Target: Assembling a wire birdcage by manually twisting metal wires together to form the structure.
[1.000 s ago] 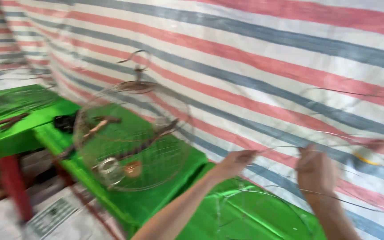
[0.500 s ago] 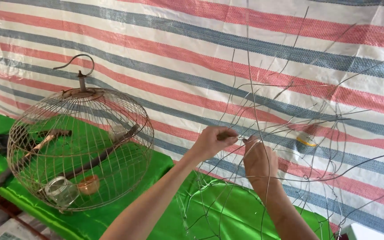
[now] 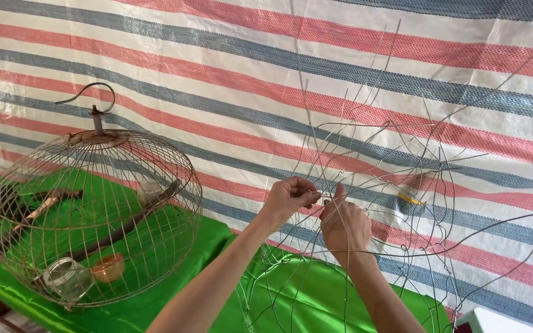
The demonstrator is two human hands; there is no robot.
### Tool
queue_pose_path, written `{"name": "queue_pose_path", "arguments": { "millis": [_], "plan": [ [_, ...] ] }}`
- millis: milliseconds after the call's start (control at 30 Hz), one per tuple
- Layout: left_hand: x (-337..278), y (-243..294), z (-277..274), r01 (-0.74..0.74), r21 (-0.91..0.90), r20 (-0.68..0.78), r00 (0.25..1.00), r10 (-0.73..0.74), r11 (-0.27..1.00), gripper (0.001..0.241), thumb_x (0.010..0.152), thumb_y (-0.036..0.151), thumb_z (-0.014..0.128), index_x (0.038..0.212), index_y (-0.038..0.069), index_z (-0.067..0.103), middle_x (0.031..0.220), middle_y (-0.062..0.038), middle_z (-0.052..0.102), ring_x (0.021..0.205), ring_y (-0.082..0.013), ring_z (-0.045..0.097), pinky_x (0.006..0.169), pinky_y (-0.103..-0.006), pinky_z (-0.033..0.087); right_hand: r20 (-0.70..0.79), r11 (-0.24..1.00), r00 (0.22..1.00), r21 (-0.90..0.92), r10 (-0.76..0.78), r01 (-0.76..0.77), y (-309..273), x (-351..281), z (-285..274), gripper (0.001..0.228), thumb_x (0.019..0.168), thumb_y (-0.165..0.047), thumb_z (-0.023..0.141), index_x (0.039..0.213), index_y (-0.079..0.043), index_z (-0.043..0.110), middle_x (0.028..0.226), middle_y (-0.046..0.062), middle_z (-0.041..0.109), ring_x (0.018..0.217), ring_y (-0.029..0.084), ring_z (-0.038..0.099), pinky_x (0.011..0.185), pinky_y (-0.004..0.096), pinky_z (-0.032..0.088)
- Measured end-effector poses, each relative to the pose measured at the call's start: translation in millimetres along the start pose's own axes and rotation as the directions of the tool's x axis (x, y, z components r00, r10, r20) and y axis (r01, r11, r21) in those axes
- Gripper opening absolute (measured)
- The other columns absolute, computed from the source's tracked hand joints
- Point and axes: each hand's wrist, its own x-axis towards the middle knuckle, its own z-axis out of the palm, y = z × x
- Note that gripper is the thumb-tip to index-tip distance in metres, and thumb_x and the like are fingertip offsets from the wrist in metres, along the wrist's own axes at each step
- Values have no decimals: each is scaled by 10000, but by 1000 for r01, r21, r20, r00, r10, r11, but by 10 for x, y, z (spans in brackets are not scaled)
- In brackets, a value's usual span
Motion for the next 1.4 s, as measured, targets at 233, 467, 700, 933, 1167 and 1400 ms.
{"name": "queue_pose_path", "arguments": {
  "millis": [233, 467, 700, 933, 1167, 1400],
  "plan": [
    [75, 8, -54, 44, -60, 17, 999, -43, 997, 442, 845, 140, 851, 1230, 21, 670, 864, -157, 717, 825, -195, 712, 765, -295, 602, -9, 992, 995, 82, -97, 97, 212, 319, 282, 455, 996, -372, 355, 1372, -203, 546, 990, 192, 755, 1022, 436, 727, 853, 564, 584],
    [57, 187, -33, 98, 11, 216, 971, -98, 995, 294, 945, 144, 726, 1232, 84, 724, 845, -41, 627, 861, -116, 613, 744, -217, 505, -58, 999, 998, 27, -16, 18, 92, 91, 8, 343, 1026, -329, 430, 1212, -151, 656, 965, 228, 768, 974, 442, 744, 825, 536, 610],
    [82, 163, -32, 77, -49, 160, 985, -69, 996, 303, 860, 122, 819, 1139, 55, 723, 835, -46, 660, 817, -118, 635, 693, -220, 524, -116, 999, 992, 14, -51, 53, 163, 112, 101, 314, 1038, -294, 405, 1199, -172, 646, 940, 208, 774, 934, 448, 751, 797, 546, 618],
    [160, -57, -67, 3, -100, 131, 991, 10, 995, 287, 837, 68, 840, 1105, 47, 737, 822, -103, 689, 826, -167, 697, 681, -254, 581, -152, 997, 988, 64, -39, 50, 121, 51, 57, 350, 1036, -356, 435, 1213, -142, 649, 942, 231, 772, 932, 457, 747, 804, 570, 616],
    [106, -58, -64, -19, -150, 91, 995, 33, 988, 329, 780, 55, 890, 1075, 25, 748, 791, -147, 701, 778, -195, 710, 651, -286, 622, -136, 999, 991, 34, -10, 14, 137, 47, 266, 537, 1082, -316, 212, 1272, -79, 655, 940, 265, 773, 983, 444, 747, 880, 571, 601],
    [21, 32, -28, -40, -157, 30, 999, 45, 987, 314, 785, 58, 881, 1064, 12, 746, 782, -147, 706, 725, -196, 719, 670, -301, 632, -162, 997, 986, 66, 42, -32, 56, 78, 210, 625, 1075, -425, 261, 1043, -67, 771, 857, 237, 770, 920, 417, 759, 822, 522, 615]
  ]
}}
